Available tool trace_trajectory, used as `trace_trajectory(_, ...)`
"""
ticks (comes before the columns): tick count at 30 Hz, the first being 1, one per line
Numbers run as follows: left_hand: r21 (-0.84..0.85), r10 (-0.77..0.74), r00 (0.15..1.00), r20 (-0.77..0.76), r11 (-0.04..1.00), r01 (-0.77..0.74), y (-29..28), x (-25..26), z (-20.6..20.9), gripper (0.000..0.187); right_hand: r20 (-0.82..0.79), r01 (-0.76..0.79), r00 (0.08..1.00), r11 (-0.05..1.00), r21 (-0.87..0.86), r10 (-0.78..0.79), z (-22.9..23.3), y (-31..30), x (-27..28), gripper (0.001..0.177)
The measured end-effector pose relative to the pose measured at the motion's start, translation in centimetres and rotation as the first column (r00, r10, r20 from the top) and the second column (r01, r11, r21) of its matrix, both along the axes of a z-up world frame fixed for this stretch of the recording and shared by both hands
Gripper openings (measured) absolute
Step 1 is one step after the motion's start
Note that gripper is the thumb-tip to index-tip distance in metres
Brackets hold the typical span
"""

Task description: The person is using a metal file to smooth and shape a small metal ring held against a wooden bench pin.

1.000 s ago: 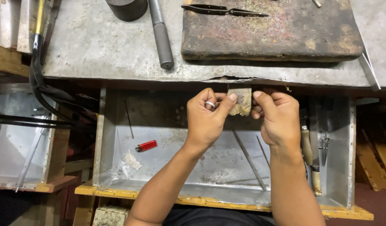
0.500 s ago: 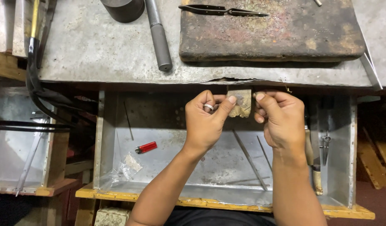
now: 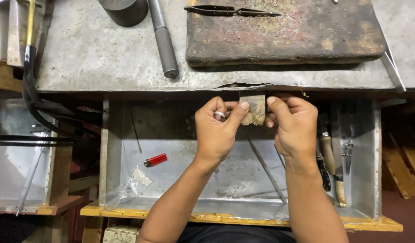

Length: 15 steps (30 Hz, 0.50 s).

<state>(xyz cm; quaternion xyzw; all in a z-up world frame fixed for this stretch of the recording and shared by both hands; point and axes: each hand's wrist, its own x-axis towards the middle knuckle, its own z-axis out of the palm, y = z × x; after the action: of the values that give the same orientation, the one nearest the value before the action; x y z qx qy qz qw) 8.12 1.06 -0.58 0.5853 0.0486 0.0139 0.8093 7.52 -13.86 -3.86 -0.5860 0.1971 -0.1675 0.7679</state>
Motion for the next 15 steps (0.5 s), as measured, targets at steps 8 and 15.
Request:
trace_trajectory(8, -0.019, 0.006, 1.0, 0.011, 1.0, -0.006, -0.2, -0.1, 0.1, 0.056, 0.044, 0.001, 0.999, 0.999, -0.039, 0.001, 1.0, 0.2, 0.1, 0.006)
trace_trajectory(15, 0.019, 0.022, 1.0, 0.018, 1.0, -0.022, -0.3, -0.4, -0.5, 0.057, 0.059, 0.027, 0.998, 0.998, -0.054, -0.023, 0.3, 0.5, 0.1, 0.005)
